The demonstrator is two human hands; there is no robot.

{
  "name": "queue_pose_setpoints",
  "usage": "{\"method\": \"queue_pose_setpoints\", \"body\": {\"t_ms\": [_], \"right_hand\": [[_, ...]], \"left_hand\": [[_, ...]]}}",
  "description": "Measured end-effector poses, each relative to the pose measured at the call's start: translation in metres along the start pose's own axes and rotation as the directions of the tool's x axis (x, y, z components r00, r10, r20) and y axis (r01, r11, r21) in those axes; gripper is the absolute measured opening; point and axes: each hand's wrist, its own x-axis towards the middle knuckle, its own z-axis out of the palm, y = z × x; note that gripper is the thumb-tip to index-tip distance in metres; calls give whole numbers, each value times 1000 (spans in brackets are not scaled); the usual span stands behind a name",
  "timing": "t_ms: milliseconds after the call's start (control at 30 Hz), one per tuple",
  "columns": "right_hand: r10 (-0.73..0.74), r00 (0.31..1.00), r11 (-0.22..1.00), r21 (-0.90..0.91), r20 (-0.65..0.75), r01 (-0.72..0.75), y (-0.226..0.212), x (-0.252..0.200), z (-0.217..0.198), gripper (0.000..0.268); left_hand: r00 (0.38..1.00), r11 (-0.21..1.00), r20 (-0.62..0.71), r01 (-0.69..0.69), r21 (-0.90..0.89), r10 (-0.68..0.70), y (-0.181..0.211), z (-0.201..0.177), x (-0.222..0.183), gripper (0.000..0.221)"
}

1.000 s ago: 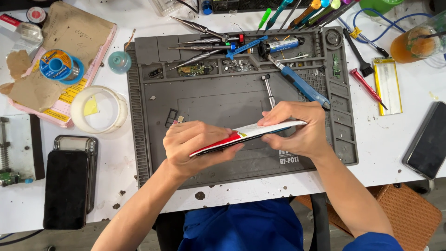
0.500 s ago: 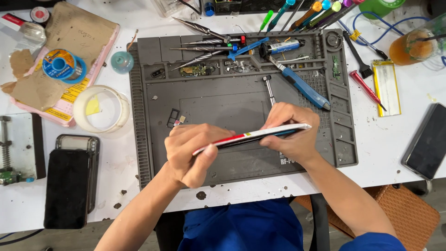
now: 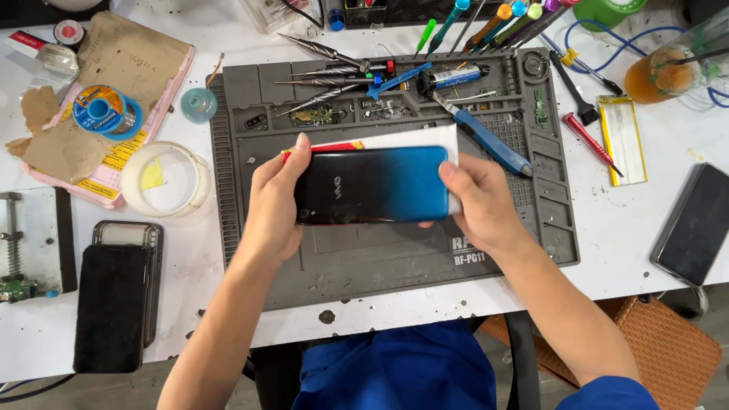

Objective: Finalizing the assembly of a mobile phone by screwing in internal parts, testing the charging, and attaching the back cover.

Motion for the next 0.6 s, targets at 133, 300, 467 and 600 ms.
{"method": "queue_pose_setpoints", "body": {"t_ms": [133,300,467,600], "right_hand": [[113,983,988,123,-142,-96,9,9,-15,26],[99,966,994,77,-240,-83,0,9,-12,26],[98,970,995,54,-224,-88,16,12,-24,30],[65,972,997,63,-226,-52,2,12,-10,36]], "left_hand": [[944,995,323,86,-54,-64,17,-8,-6,50],[909,993,416,31,-111,18,1,-12,5,45],[946,999,319,-48,-15,51,-27,-20,18,41],[935,981,331,-66,-183,125,-13,-10,9,51]]}}
